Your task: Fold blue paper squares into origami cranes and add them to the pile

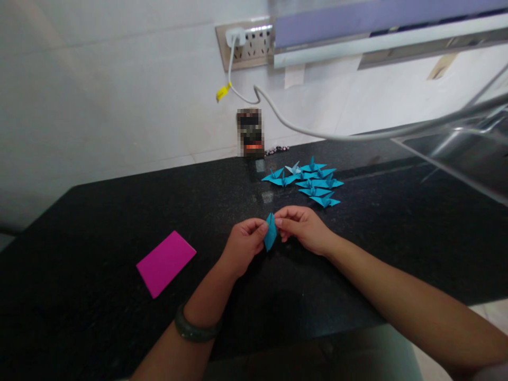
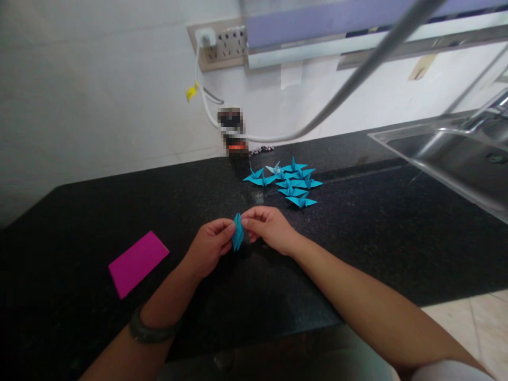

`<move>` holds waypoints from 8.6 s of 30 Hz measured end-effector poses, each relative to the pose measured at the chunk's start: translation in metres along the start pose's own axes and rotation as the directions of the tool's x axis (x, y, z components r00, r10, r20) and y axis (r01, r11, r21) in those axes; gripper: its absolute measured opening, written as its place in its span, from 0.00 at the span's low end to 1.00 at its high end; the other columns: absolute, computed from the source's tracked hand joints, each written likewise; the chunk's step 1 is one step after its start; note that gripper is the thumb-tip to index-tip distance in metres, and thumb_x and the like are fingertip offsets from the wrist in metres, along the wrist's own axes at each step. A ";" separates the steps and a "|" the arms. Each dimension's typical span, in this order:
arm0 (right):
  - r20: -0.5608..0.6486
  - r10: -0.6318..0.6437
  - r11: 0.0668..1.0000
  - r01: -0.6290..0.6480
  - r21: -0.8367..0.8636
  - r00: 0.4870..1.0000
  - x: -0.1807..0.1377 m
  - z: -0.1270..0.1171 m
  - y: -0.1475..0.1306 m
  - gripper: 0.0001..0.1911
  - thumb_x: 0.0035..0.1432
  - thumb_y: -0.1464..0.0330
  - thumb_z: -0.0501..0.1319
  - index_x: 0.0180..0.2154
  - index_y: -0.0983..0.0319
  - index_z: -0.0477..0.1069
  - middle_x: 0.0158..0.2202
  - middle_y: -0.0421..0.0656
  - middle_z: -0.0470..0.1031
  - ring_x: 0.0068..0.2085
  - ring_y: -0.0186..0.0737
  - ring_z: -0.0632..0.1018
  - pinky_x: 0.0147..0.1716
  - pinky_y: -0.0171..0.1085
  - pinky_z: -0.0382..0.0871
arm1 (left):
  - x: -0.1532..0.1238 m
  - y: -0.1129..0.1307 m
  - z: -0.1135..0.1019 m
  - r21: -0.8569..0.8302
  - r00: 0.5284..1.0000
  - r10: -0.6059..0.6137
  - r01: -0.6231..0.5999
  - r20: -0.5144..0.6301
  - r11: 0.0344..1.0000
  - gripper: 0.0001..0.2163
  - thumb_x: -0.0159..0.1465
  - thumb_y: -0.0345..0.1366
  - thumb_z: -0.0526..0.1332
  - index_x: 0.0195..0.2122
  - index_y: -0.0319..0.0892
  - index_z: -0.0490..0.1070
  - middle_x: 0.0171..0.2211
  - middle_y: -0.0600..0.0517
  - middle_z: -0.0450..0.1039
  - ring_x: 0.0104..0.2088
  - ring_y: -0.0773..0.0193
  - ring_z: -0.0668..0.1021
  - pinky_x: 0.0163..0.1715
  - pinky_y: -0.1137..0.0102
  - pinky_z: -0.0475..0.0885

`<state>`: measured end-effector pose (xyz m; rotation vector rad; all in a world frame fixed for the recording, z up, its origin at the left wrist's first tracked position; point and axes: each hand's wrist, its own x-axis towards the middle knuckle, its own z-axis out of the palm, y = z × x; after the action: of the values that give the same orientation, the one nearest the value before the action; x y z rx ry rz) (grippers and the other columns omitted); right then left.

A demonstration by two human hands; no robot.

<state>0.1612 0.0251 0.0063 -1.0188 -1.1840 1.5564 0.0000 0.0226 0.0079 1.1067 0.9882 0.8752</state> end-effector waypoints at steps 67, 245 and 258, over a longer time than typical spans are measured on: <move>0.384 -0.635 0.316 0.679 -0.663 0.670 -0.010 -0.001 -0.006 0.05 0.52 0.75 0.55 0.31 0.63 0.68 0.25 0.40 0.70 0.27 0.31 0.71 0.28 0.30 0.66 | 0.002 -0.002 0.002 -0.416 0.990 -0.138 0.111 -0.036 0.902 0.13 0.40 0.33 0.73 0.24 0.35 0.72 0.20 0.55 0.71 0.19 0.76 0.70 0.20 0.80 0.67; -0.182 0.115 0.916 -0.034 0.400 0.976 0.004 -0.002 -0.015 0.21 0.48 0.57 0.64 0.22 0.61 0.56 0.13 0.28 0.53 0.12 0.22 0.53 0.12 0.26 0.53 | 0.000 -0.002 0.009 -0.604 1.000 -0.021 0.012 -0.008 0.797 0.09 0.53 0.35 0.65 0.23 0.37 0.65 0.19 0.57 0.63 0.19 0.74 0.66 0.19 0.77 0.66; -0.032 -0.564 0.604 0.386 -0.697 0.825 -0.002 -0.004 -0.006 0.10 0.45 0.63 0.66 0.29 0.61 0.71 0.21 0.36 0.61 0.23 0.31 0.64 0.24 0.33 0.57 | 0.004 -0.011 0.008 -0.005 0.940 0.114 -0.123 -0.323 0.992 0.09 0.51 0.38 0.65 0.22 0.37 0.73 0.16 0.55 0.69 0.16 0.72 0.67 0.18 0.76 0.62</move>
<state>0.1670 0.0245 0.0119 -1.1612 -1.7118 0.5257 0.0094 0.0211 -0.0026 1.0281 1.1833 1.1909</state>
